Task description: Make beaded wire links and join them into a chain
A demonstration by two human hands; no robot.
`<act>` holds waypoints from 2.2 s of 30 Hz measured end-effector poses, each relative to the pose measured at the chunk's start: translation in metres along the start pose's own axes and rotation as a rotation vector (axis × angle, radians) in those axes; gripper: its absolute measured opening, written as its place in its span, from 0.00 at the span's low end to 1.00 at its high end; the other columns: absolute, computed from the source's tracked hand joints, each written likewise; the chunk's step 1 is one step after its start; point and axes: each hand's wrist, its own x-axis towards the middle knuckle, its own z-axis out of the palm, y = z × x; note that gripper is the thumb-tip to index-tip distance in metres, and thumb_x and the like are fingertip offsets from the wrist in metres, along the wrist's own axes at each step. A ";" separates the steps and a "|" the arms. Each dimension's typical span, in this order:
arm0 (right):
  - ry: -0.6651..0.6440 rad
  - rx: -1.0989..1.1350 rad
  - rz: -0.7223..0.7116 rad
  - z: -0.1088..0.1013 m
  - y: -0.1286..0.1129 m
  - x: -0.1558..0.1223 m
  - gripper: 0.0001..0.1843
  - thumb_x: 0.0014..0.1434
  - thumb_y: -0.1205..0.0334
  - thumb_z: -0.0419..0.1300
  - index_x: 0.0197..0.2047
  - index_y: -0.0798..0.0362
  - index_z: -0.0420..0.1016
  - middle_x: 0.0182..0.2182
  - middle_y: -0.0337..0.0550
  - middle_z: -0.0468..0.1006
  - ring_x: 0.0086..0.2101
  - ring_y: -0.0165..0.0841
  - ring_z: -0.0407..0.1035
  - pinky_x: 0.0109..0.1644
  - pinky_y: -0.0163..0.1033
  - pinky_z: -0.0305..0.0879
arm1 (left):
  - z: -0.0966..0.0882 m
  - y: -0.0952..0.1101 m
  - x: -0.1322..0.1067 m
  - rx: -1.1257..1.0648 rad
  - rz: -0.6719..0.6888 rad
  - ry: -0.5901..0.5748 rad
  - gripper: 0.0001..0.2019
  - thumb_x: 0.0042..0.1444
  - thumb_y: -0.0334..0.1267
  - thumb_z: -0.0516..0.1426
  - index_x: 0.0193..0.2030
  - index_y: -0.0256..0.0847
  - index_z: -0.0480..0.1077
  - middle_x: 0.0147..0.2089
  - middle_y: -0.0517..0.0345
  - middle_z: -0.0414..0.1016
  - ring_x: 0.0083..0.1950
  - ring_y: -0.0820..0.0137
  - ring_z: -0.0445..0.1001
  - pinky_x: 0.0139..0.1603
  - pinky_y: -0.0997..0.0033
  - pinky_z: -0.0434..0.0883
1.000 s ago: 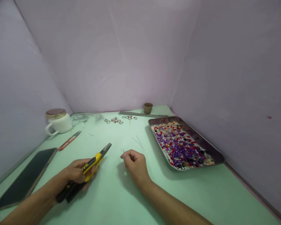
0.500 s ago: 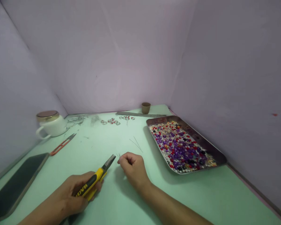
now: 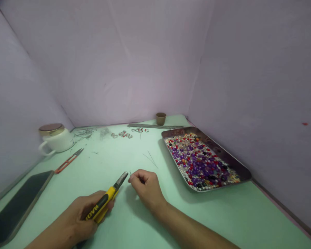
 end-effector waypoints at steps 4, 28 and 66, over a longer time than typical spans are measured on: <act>-0.004 0.004 0.012 0.000 0.000 0.001 0.09 0.46 0.65 0.52 0.21 0.57 0.70 0.12 0.32 0.60 0.17 0.24 0.53 0.20 0.30 0.48 | 0.001 -0.005 0.004 0.029 0.000 0.003 0.09 0.39 0.26 0.49 0.29 0.40 0.62 0.26 0.65 0.54 0.27 0.75 0.52 0.26 0.75 0.53; -0.025 0.004 -0.006 -0.001 0.000 0.000 0.09 0.47 0.65 0.52 0.22 0.57 0.71 0.14 0.33 0.61 0.17 0.24 0.53 0.20 0.29 0.50 | 0.002 0.007 -0.002 -0.138 -0.103 0.007 0.12 0.35 0.27 0.47 0.31 0.39 0.61 0.29 0.60 0.63 0.29 0.73 0.60 0.26 0.76 0.56; -0.017 0.036 0.023 0.000 -0.004 0.000 0.09 0.47 0.64 0.52 0.21 0.57 0.70 0.13 0.33 0.60 0.18 0.24 0.52 0.21 0.30 0.48 | -0.001 0.011 -0.006 0.118 -0.016 0.010 0.16 0.35 0.23 0.43 0.32 0.41 0.58 0.32 0.61 0.61 0.36 0.69 0.60 0.38 0.73 0.58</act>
